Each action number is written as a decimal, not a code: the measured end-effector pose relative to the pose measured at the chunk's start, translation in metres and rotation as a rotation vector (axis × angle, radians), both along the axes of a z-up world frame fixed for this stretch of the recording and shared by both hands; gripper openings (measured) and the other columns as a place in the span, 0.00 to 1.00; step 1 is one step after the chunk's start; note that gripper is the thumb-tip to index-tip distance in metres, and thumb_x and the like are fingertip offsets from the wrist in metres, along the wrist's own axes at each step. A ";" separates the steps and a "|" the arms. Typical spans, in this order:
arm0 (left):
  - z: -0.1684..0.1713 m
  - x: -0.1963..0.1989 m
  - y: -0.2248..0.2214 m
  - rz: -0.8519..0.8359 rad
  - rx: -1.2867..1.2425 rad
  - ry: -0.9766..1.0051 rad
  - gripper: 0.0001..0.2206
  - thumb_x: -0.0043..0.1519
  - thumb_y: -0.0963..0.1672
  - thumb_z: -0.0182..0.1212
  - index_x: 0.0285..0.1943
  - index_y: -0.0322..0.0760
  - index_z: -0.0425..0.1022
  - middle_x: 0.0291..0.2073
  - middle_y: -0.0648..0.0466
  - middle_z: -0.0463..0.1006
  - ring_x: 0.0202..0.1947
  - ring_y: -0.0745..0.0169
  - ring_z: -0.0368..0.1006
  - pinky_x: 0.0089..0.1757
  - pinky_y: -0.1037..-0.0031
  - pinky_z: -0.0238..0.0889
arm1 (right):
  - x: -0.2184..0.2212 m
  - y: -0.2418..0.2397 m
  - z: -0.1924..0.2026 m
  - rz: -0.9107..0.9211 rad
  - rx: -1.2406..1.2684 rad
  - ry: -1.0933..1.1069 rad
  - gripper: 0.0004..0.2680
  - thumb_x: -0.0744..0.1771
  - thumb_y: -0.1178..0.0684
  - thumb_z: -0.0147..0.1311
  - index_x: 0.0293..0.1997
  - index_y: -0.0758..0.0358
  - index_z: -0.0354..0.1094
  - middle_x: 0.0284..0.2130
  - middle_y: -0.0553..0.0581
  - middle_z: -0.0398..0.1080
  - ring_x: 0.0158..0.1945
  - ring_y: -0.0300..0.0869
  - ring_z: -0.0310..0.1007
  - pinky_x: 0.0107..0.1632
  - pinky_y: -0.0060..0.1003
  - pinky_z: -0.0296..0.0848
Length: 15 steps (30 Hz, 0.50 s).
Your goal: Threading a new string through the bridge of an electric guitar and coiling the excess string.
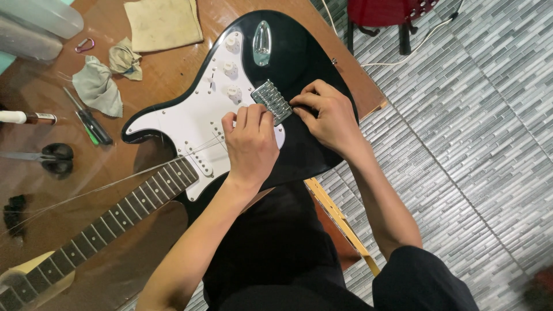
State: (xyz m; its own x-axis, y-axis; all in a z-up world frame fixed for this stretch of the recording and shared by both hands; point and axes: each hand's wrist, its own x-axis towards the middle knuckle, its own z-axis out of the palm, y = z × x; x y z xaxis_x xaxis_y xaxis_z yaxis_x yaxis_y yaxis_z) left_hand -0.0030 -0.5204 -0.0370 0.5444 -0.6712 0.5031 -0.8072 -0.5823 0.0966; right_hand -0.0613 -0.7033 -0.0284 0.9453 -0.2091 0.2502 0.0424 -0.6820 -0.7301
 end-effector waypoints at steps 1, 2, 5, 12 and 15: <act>-0.001 -0.001 0.000 0.001 0.001 0.001 0.04 0.59 0.36 0.66 0.36 0.36 0.78 0.35 0.54 0.69 0.37 0.60 0.67 0.45 0.64 0.52 | 0.000 -0.001 0.001 0.001 0.001 0.001 0.05 0.65 0.63 0.63 0.43 0.64 0.80 0.36 0.59 0.73 0.36 0.50 0.74 0.35 0.38 0.75; -0.002 -0.001 0.000 0.014 0.008 0.021 0.04 0.59 0.36 0.67 0.37 0.36 0.78 0.35 0.54 0.69 0.38 0.60 0.68 0.46 0.63 0.53 | 0.000 -0.001 0.002 0.022 -0.028 0.002 0.05 0.65 0.62 0.63 0.43 0.64 0.80 0.36 0.59 0.72 0.36 0.50 0.74 0.34 0.38 0.74; 0.003 -0.003 0.003 0.036 0.019 0.053 0.05 0.59 0.37 0.68 0.38 0.36 0.78 0.36 0.54 0.69 0.38 0.59 0.69 0.45 0.63 0.54 | 0.004 0.001 -0.001 0.046 -0.074 0.001 0.04 0.66 0.62 0.62 0.42 0.64 0.79 0.36 0.58 0.72 0.36 0.49 0.74 0.34 0.39 0.74; -0.009 -0.008 0.005 0.080 0.069 0.046 0.05 0.59 0.39 0.69 0.41 0.37 0.78 0.34 0.54 0.67 0.35 0.59 0.68 0.42 0.64 0.54 | 0.005 0.000 -0.001 0.099 -0.243 0.033 0.04 0.69 0.59 0.55 0.44 0.63 0.76 0.38 0.57 0.68 0.36 0.51 0.74 0.35 0.41 0.75; 0.002 -0.006 0.007 0.094 0.101 0.028 0.06 0.58 0.39 0.71 0.40 0.38 0.78 0.33 0.55 0.68 0.35 0.59 0.67 0.42 0.63 0.53 | 0.004 -0.001 0.012 0.129 -0.299 0.066 0.03 0.70 0.60 0.54 0.43 0.64 0.74 0.39 0.58 0.67 0.35 0.51 0.74 0.35 0.42 0.75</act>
